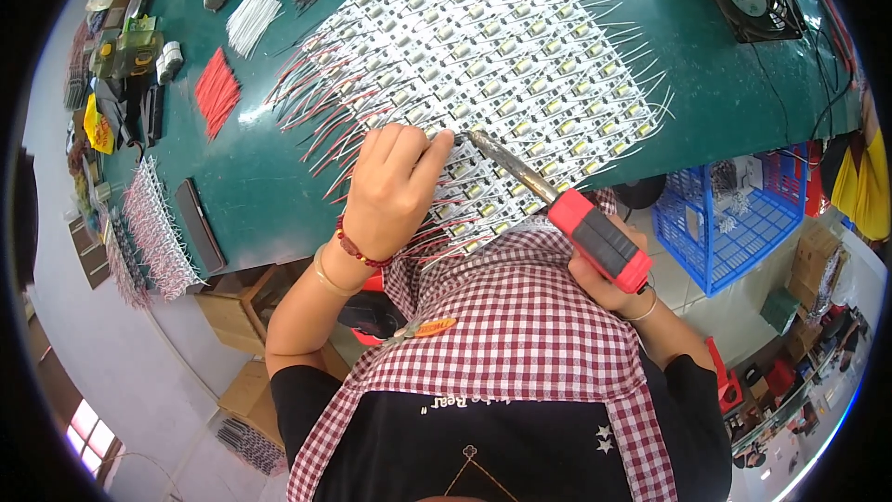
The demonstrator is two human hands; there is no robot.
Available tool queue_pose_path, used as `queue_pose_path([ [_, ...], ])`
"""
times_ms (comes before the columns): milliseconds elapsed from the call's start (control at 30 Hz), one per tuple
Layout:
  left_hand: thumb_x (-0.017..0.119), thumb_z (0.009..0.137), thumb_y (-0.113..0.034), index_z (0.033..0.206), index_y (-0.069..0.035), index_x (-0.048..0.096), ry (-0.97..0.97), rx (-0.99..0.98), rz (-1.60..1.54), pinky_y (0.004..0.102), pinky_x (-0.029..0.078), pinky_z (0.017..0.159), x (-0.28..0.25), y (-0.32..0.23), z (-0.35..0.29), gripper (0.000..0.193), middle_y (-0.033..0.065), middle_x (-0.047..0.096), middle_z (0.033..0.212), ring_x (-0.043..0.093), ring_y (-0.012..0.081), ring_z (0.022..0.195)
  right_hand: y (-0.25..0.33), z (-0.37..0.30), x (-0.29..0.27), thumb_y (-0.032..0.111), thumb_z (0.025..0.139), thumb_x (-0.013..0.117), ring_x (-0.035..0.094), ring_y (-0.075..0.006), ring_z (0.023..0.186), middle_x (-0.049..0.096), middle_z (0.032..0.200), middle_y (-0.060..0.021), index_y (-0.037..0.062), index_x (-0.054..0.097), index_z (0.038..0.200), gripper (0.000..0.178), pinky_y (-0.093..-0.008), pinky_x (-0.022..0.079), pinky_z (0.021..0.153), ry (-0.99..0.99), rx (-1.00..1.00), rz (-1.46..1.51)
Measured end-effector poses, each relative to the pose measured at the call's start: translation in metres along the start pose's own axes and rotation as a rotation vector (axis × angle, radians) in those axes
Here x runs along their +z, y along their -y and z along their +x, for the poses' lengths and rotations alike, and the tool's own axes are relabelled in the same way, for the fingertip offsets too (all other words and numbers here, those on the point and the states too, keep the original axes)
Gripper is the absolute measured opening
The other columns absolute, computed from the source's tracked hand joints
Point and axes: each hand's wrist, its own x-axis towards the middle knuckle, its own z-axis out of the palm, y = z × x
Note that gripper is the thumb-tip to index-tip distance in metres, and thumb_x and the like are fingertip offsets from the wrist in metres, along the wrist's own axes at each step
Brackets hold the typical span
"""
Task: The person solders wires to an LED circuit board array using a handheld soldering tool while positioning the wires and board sections by hand.
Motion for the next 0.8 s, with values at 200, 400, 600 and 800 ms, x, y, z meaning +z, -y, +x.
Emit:
queue_pose_path([
  [200, 0.062, 0.077, -0.003, 0.104, 0.003, 0.066, 0.01, 0.021, 0.025, 0.034, 0.042, 0.066, -0.002, -0.002, 0.001, 0.027, 0.007, 0.048, 0.08, 0.05, 0.022, 0.074, -0.007, -0.007, 0.001, 0.013, 0.073, 0.071, 0.063, -0.0293, 0.066, 0.065, 0.076, -0.0105, 0.0028, 0.066, 0.08, 0.013, -0.0364, 0.049, 0.059, -0.013, -0.048, 0.032],
  [400, 0.062, 0.077, -0.004, 0.103, 0.002, 0.067, 0.059, 0.022, 0.071, 0.0338, 0.041, 0.065, -0.006, -0.003, 0.004, 0.027, 0.0061, 0.048, 0.08, 0.05, 0.0214, 0.074, -0.005, -0.005, -0.002, 0.015, 0.073, 0.07, 0.063, -0.0296, 0.067, 0.065, 0.076, -0.0104, 0.0027, 0.066, 0.08, 0.015, -0.0375, 0.049, 0.061, -0.008, -0.018, 0.047],
  [600, 0.062, 0.077, -0.005, 0.103, 0.001, 0.067, 0.058, 0.037, 0.114, 0.0339, 0.041, 0.066, -0.005, 0.001, 0.002, 0.027, 0.0057, 0.048, 0.08, 0.05, 0.0207, 0.074, -0.007, -0.001, 0.002, 0.011, 0.072, 0.07, 0.062, -0.0295, 0.066, 0.065, 0.077, -0.011, 0.003, 0.066, 0.081, 0.013, -0.0371, 0.048, 0.058, -0.004, -0.025, 0.017],
  [800, 0.062, 0.077, -0.005, 0.103, 0.001, 0.067, 0.037, 0.035, 0.073, 0.0337, 0.042, 0.068, -0.005, 0.001, 0.002, 0.026, 0.0061, 0.049, 0.081, 0.051, 0.021, 0.075, -0.003, 0.004, 0.001, 0.011, 0.073, 0.07, 0.062, -0.0293, 0.065, 0.063, 0.076, -0.01, 0.0033, 0.065, 0.082, 0.013, -0.036, 0.048, 0.057, 0.008, -0.077, -0.066],
])
